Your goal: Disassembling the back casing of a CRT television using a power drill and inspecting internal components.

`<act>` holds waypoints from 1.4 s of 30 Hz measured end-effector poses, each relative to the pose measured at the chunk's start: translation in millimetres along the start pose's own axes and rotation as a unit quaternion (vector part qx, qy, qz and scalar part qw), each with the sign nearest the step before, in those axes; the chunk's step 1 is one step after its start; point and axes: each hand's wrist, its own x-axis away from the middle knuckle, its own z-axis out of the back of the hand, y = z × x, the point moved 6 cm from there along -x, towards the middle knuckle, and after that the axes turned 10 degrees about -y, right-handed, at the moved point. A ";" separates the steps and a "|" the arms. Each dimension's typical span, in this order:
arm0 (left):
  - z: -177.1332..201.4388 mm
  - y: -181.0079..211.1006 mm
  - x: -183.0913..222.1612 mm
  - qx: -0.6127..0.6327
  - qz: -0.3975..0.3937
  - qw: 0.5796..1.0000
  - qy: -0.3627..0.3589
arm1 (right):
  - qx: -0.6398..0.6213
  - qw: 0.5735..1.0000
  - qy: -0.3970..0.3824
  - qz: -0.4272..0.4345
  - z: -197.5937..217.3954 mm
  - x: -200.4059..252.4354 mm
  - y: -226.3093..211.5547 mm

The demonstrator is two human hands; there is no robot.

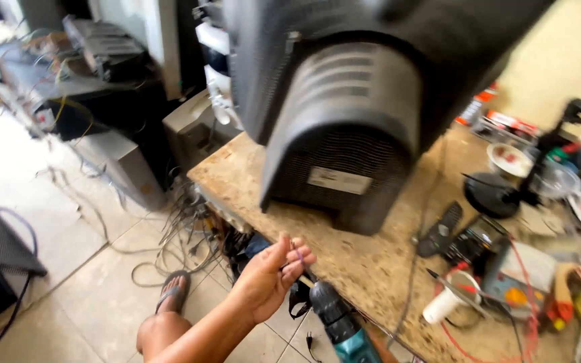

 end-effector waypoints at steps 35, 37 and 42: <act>-258.5 178.1 -87.6 -0.725 -0.547 0.379 0.177 | -0.506 0.833 0.205 -0.085 73.4 -417.7 136.0; -258.5 178.4 -87.2 -0.726 -0.545 0.382 0.174 | -0.506 0.833 0.204 -0.088 74.5 -419.1 133.8; -258.4 179.2 -89.4 -0.728 -0.536 0.397 0.163 | -0.503 0.836 0.196 -0.100 68.8 -424.8 136.2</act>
